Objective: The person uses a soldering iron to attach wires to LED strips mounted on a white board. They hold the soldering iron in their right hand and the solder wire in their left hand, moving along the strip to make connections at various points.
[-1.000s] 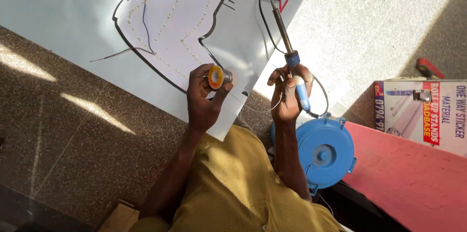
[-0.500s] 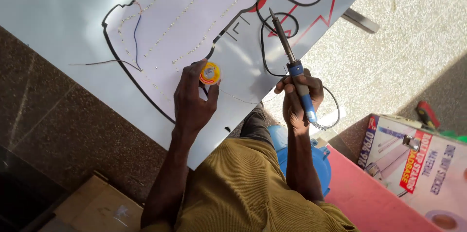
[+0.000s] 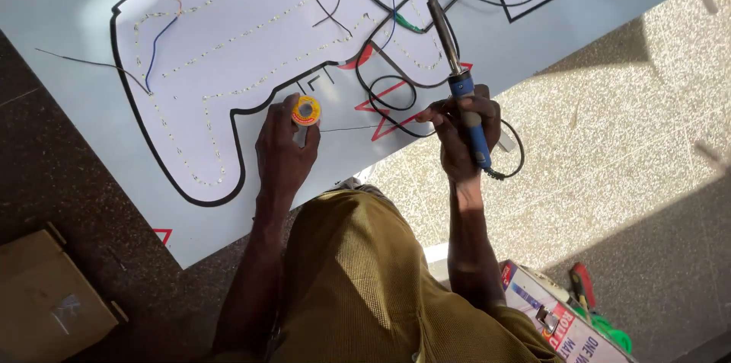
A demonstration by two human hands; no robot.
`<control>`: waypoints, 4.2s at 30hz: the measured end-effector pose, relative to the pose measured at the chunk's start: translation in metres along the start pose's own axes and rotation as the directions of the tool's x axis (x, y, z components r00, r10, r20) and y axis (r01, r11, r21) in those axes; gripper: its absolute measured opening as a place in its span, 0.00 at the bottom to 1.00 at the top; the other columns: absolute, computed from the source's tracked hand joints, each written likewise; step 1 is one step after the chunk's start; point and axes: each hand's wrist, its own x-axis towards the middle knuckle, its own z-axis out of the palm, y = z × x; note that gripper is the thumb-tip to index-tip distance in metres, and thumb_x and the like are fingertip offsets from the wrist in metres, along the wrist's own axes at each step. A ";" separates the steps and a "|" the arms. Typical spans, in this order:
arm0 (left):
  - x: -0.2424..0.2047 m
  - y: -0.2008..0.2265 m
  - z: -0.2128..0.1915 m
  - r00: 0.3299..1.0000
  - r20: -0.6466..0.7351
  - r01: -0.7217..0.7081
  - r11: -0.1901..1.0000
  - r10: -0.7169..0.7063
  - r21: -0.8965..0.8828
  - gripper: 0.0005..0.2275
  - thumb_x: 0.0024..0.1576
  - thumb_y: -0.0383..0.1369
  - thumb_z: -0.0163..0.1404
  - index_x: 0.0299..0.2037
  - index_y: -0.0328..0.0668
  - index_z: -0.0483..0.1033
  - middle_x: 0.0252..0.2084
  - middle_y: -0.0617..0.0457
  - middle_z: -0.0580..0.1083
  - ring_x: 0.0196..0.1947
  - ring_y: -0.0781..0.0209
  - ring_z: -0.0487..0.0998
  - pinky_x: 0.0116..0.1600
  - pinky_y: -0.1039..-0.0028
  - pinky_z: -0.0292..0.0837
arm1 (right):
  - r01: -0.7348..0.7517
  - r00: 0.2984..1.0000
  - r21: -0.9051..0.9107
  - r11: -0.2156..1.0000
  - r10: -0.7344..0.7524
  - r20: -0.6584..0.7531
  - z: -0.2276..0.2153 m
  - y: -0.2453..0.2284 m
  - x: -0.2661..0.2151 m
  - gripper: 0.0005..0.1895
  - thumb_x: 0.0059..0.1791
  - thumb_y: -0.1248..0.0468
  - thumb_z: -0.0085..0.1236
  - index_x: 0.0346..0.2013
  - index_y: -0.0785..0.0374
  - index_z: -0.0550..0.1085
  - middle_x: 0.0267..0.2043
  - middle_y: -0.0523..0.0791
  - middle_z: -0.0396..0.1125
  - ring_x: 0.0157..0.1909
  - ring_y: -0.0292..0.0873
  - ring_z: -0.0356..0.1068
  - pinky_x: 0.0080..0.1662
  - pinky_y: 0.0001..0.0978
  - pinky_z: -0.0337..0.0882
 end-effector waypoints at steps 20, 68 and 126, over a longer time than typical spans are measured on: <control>0.139 0.071 0.042 0.974 0.184 -0.101 0.981 0.132 -0.168 0.14 0.74 0.35 0.52 0.66 0.39 0.78 0.57 0.44 0.74 0.55 0.40 0.80 0.59 0.50 0.77 | 0.265 0.955 -0.568 0.779 -0.131 0.266 -0.035 0.018 0.101 0.17 0.66 0.52 0.55 0.54 0.65 0.75 0.52 0.48 0.64 0.52 0.50 0.78 0.55 0.44 0.77; 0.271 0.099 0.204 0.900 -0.052 0.139 0.397 -0.433 -0.907 0.11 0.74 0.36 0.51 0.55 0.39 0.84 0.72 0.27 0.70 0.67 0.32 0.79 0.73 0.43 0.75 | 0.405 0.709 -0.573 0.712 0.151 0.689 -0.038 0.160 0.210 0.22 0.54 0.71 0.66 0.60 0.60 0.67 0.66 0.63 0.64 0.60 0.76 0.72 0.53 0.64 0.75; 0.063 0.111 0.019 0.973 0.210 -0.029 0.955 0.094 -0.294 0.08 0.64 0.27 0.63 0.50 0.31 0.85 0.48 0.37 0.82 0.49 0.33 0.84 0.56 0.47 0.79 | 0.425 0.586 -0.568 0.705 0.263 0.766 -0.045 0.128 0.179 0.17 0.61 0.78 0.56 0.57 0.55 0.67 0.65 0.55 0.64 0.52 0.76 0.78 0.42 0.66 0.78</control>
